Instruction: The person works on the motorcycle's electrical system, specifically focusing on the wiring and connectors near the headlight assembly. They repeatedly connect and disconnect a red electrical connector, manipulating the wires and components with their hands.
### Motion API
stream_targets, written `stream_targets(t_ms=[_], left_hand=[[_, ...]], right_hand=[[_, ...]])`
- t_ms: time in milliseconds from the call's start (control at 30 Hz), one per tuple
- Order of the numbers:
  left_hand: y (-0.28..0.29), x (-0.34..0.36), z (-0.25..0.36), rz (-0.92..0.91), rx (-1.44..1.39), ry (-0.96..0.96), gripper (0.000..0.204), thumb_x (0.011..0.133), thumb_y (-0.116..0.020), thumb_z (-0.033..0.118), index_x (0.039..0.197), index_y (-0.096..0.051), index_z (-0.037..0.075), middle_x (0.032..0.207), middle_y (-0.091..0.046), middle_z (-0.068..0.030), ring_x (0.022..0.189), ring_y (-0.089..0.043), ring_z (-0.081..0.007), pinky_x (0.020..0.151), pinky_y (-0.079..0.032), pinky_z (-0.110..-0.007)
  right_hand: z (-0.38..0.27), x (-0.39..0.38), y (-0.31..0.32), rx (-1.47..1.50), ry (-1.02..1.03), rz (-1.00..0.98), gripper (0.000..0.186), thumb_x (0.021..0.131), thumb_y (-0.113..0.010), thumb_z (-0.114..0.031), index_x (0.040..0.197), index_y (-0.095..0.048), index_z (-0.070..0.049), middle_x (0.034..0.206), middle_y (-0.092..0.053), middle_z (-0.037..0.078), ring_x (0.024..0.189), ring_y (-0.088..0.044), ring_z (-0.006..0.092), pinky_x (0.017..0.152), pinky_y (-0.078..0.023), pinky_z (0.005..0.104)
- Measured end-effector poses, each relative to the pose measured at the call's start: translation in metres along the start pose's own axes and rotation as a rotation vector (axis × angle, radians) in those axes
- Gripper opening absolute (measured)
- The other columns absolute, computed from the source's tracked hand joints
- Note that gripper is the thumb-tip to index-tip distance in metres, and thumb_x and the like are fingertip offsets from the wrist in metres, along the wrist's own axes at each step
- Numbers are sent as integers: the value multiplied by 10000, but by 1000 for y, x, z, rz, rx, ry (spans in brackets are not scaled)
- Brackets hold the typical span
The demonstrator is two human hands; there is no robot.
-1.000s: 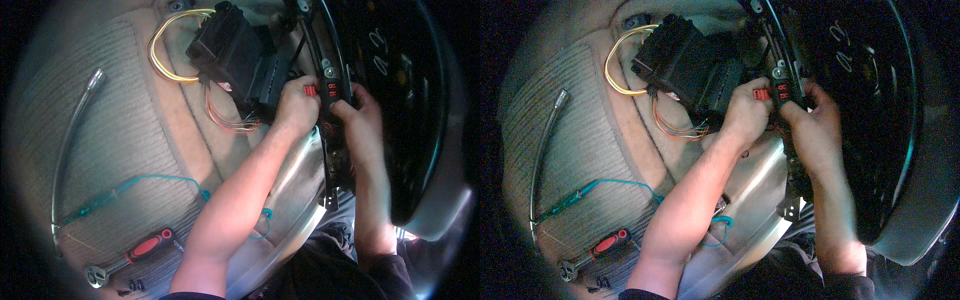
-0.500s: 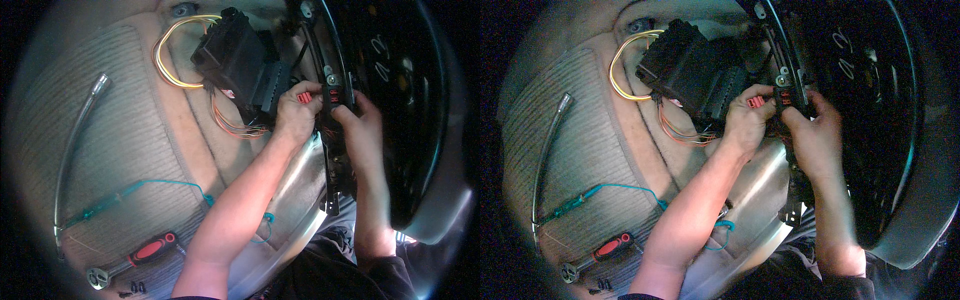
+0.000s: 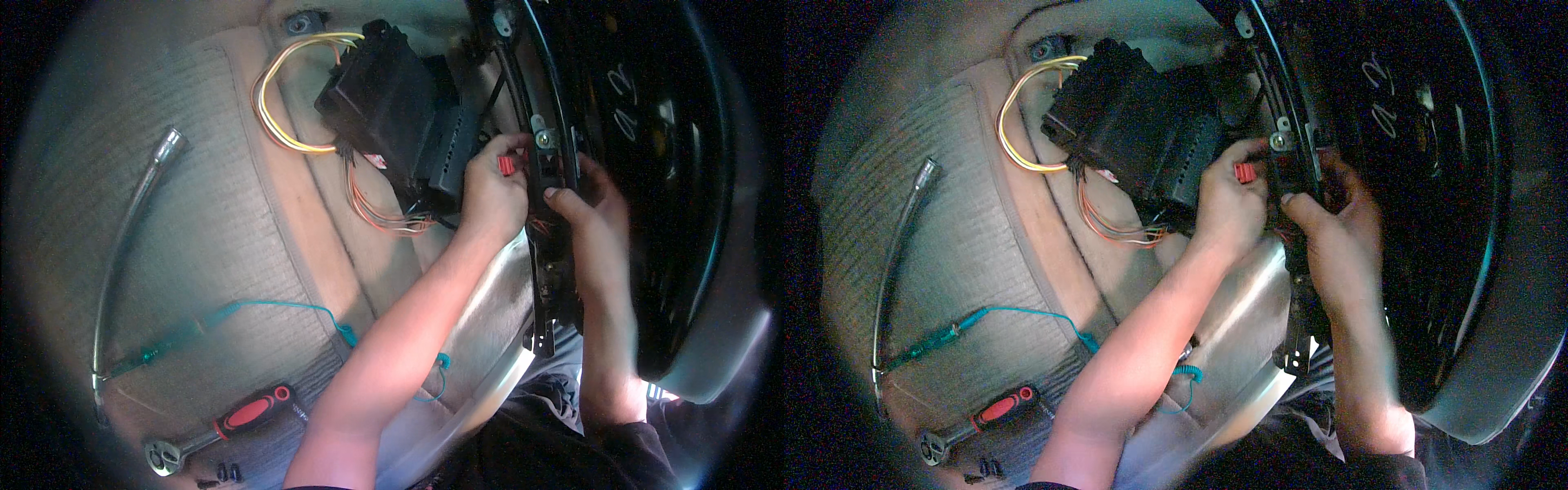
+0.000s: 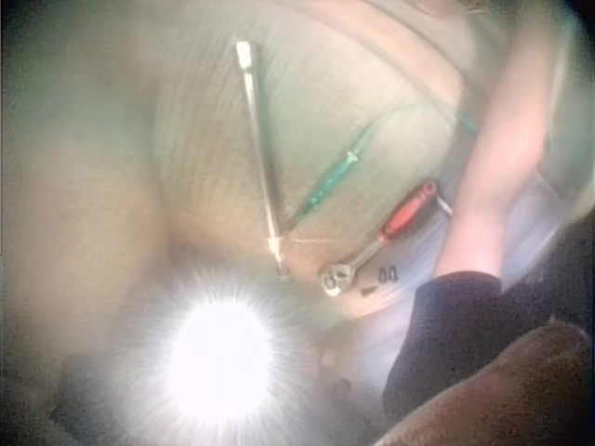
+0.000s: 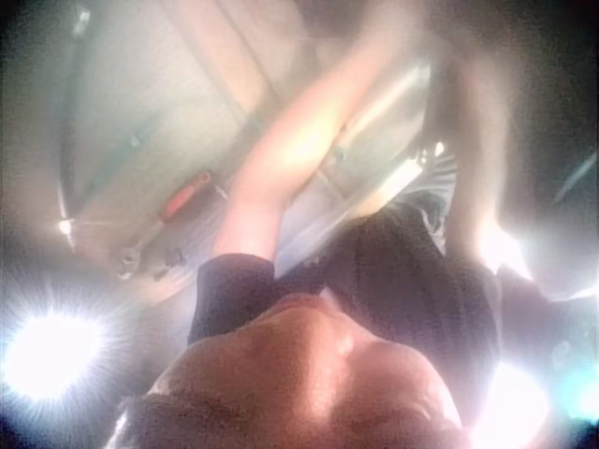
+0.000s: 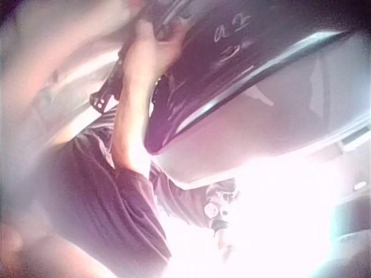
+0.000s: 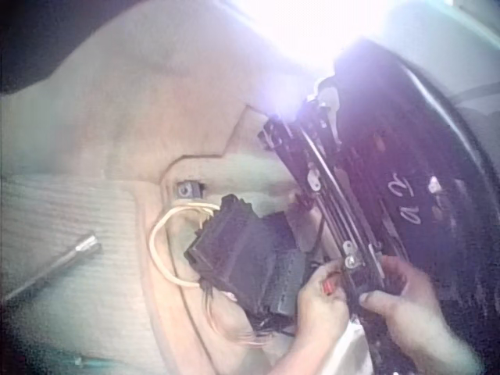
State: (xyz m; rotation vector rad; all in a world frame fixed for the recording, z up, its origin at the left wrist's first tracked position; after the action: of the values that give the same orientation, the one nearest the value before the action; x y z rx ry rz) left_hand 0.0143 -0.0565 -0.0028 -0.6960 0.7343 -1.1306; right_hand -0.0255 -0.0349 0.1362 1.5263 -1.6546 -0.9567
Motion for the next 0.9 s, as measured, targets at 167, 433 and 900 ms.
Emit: stream_targets(t_ms=[167,433,900], left_hand=[[2,-2,-1,-47,36,-5,283,809,-565,-90,1073,-644,-28,930,-700,-113,859,-644,-170,815,-508,-302],[5,-8,0,88,295,-86,123,806,-587,-59,911,-628,-10,865,-651,-227,834,-674,-281,753,-492,-372],[8,-3,-16,-25,-61,158,73,870,-673,45,921,-659,-5,776,-676,-84,767,-629,-168,753,-489,-308]], right_hand=[[0,0,-5,59,-69,-57,421,803,-648,-30,1217,-598,28,1026,-685,92,907,-641,162,834,-511,291],[-5,-1,-7,12,-66,-88,313,819,-636,-53,1125,-653,9,996,-690,67,862,-640,144,828,-513,289],[4,3,-7,41,-116,-102,266,859,-634,-96,1110,-676,-19,963,-713,66,852,-662,151,801,-520,288]])
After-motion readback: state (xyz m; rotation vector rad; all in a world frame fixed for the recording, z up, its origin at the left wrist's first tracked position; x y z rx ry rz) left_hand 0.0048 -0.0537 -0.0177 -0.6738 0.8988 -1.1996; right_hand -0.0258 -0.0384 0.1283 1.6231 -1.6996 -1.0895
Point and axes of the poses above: each hand's wrist, its own x-axis towards the middle knuckle, its own y-axis out of the back of the hand, z = x × y, the point moved 6 cm from there along x, towards the middle knuckle
